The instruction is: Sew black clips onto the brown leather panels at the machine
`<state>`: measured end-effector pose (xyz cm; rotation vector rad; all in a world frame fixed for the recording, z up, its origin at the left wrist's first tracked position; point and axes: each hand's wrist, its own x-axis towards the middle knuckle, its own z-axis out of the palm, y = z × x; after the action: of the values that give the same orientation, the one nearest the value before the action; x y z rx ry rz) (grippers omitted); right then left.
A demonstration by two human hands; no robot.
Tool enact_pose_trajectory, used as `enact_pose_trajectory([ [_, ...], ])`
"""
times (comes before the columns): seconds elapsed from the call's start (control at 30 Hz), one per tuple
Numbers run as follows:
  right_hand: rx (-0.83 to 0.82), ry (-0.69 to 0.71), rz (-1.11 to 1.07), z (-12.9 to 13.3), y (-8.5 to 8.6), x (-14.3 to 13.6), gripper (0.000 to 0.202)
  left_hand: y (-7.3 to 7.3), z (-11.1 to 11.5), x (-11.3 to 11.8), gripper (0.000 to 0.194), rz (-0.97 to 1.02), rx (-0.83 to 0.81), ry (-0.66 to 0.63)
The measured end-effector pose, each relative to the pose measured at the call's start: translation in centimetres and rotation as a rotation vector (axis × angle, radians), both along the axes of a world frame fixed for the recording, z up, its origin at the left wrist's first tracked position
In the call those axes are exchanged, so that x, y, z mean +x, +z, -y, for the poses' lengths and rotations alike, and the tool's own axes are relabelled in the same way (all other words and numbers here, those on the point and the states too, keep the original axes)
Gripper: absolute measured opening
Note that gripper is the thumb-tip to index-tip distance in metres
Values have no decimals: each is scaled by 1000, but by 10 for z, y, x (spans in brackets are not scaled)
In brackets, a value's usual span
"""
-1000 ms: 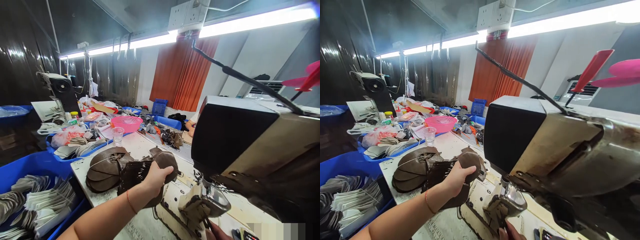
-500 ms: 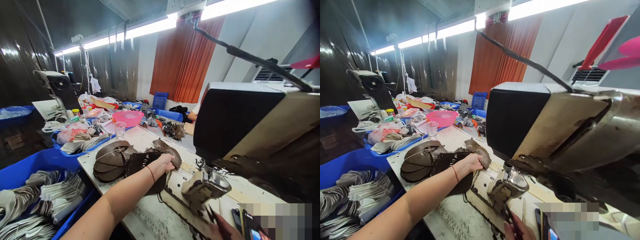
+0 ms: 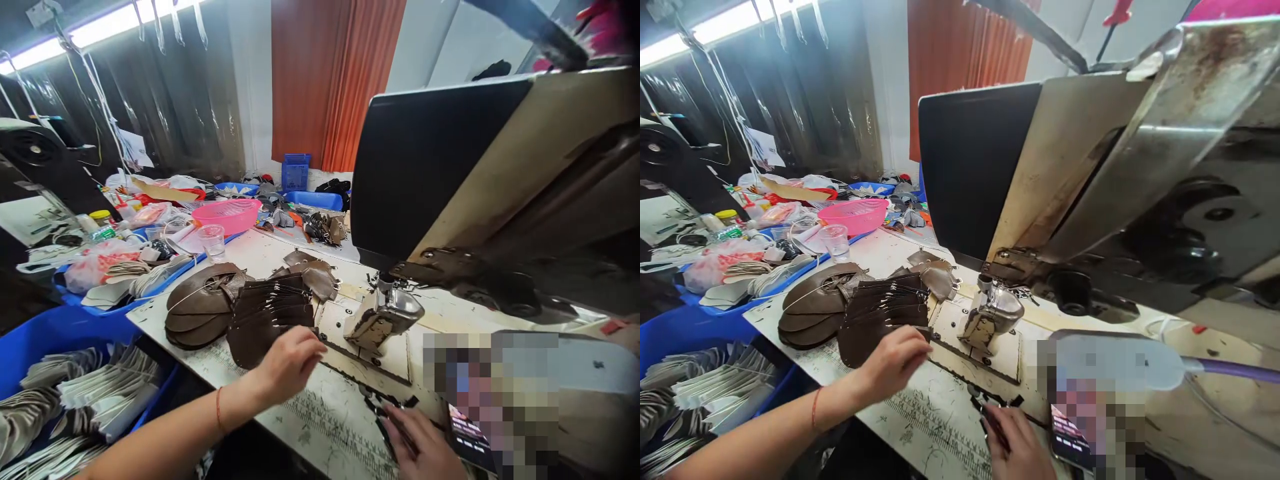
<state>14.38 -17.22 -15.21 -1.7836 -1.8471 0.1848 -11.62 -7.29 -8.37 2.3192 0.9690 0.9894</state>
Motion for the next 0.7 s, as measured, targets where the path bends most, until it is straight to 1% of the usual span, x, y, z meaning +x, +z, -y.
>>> enact_pose_trajectory([
  [0.07, 5, -40, 104, -3, -2, -12, 25, -10, 13, 18, 22, 20, -138, -46],
  [0.1, 6, -62, 139, -5, -2, -16, 26, -15, 19, 27, 21, 48, -244, -30],
  [0.17, 26, -60, 137, -7, 2, -21, 29, -24, 27, 45, 19, 132, -519, 29],
  [0.23, 85, 7, 39, -7, 11, -24, 25, -29, 33, 59, 24, 274, -829, 58],
  [0.27, 120, 50, -36, -6, 16, -27, 24, -29, 34, 64, 29, 368, -975, 41],
  [0.33, 173, 108, -192, -4, 27, -33, 22, -24, 36, 70, 41, 563, -1226, -54],
  [0.37, 187, 120, -262, -3, 33, -36, 20, -20, 37, 71, 45, 646, -1311, -110],
  [0.43, 190, 100, -367, -1, 42, -43, 18, -12, 38, 70, 46, 746, -1400, -195],
  [0.47, 193, 77, -402, 0, 45, -45, 17, -8, 38, 69, 46, 762, -1409, -208],
  [0.6, 201, -16, -513, 1, 52, -49, 17, -2, 37, 62, 42, 745, -1363, -174],
  [0.7, 129, -75, -677, 2, 52, -52, 21, -1, 37, 59, 39, 750, -1347, -169],
])
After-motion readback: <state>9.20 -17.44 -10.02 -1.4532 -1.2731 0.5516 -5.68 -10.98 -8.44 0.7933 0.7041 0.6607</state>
